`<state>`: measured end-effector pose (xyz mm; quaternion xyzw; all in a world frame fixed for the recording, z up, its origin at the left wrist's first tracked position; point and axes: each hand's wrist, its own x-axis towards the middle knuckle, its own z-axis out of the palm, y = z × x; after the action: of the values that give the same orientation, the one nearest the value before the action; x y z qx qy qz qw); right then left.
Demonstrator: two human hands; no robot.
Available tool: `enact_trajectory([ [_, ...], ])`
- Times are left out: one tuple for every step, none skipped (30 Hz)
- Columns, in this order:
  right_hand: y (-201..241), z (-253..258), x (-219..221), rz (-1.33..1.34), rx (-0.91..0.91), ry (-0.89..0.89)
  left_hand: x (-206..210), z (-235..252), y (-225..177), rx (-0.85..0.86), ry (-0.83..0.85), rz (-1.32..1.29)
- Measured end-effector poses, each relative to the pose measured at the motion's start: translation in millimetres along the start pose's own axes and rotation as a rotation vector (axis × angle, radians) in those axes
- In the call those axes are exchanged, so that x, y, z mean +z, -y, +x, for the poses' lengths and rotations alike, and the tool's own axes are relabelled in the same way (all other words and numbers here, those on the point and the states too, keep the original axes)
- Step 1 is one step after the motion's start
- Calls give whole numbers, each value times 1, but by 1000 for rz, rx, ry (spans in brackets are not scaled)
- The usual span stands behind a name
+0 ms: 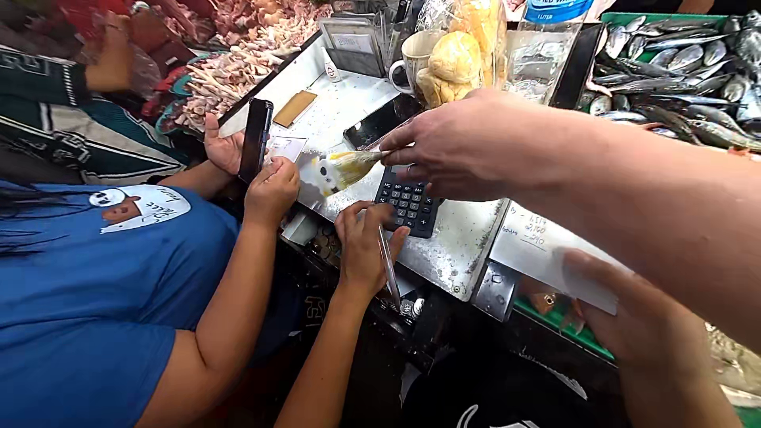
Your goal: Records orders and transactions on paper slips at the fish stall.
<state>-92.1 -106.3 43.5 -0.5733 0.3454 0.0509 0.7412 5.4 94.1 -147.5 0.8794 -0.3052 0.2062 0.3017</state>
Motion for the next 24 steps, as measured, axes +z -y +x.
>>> enact_trajectory([
  [-1,-11,11,141,-77,-73,1,1,-2,7,9,-9],
  [-7,-21,19,276,-192,-120,4,2,-4,16,23,-28],
  [-21,-19,15,334,-300,-140,6,4,-6,14,48,-30],
  [-46,-2,-4,318,-429,-131,7,5,-8,10,74,-21],
  [-74,23,-34,307,-566,-25,6,7,-10,3,104,-2],
  [-100,46,-65,267,-702,139,5,10,-12,-6,133,14],
  [-119,62,-88,228,-786,264,3,12,-13,-11,151,17],
  [-125,62,-87,237,-797,216,1,12,-13,-13,155,10],
  [-124,56,-76,276,-783,132,1,12,-12,-9,134,-17],
  [-123,52,-69,314,-766,69,2,11,-10,-1,89,-57],
  [-126,53,-69,353,-769,49,3,9,-7,11,34,-95],
  [-130,56,-70,383,-772,33,5,8,-5,19,-23,-126],
  [-133,59,-73,396,-773,25,6,7,-3,17,-68,-153],
  [-135,61,-76,395,-769,35,6,7,-2,8,-98,-172],
  [-135,61,-78,391,-744,42,6,6,-1,-5,-122,-191],
  [-133,59,-78,372,-714,26,5,4,0,-21,-142,-213],
  [-131,57,-77,364,-698,5,5,3,0,-38,-165,-234],
  [-131,57,-76,365,-703,-11,5,0,1,-44,-190,-246],
  [-131,57,-75,371,-708,-27,5,-2,1,-42,-208,-253],
  [-132,56,-74,376,-706,-37,6,-5,2,-37,-214,-254],
  [-132,56,-74,380,-707,-39,7,-7,2,-32,-207,-248],
  [-132,56,-74,382,-708,-42,7,-8,1,-25,-196,-233],
  [-132,56,-74,385,-710,-45,7,-8,1,-19,-183,-208],
  [-132,56,-74,387,-711,-47,7,-8,1,-14,-161,-179],
])
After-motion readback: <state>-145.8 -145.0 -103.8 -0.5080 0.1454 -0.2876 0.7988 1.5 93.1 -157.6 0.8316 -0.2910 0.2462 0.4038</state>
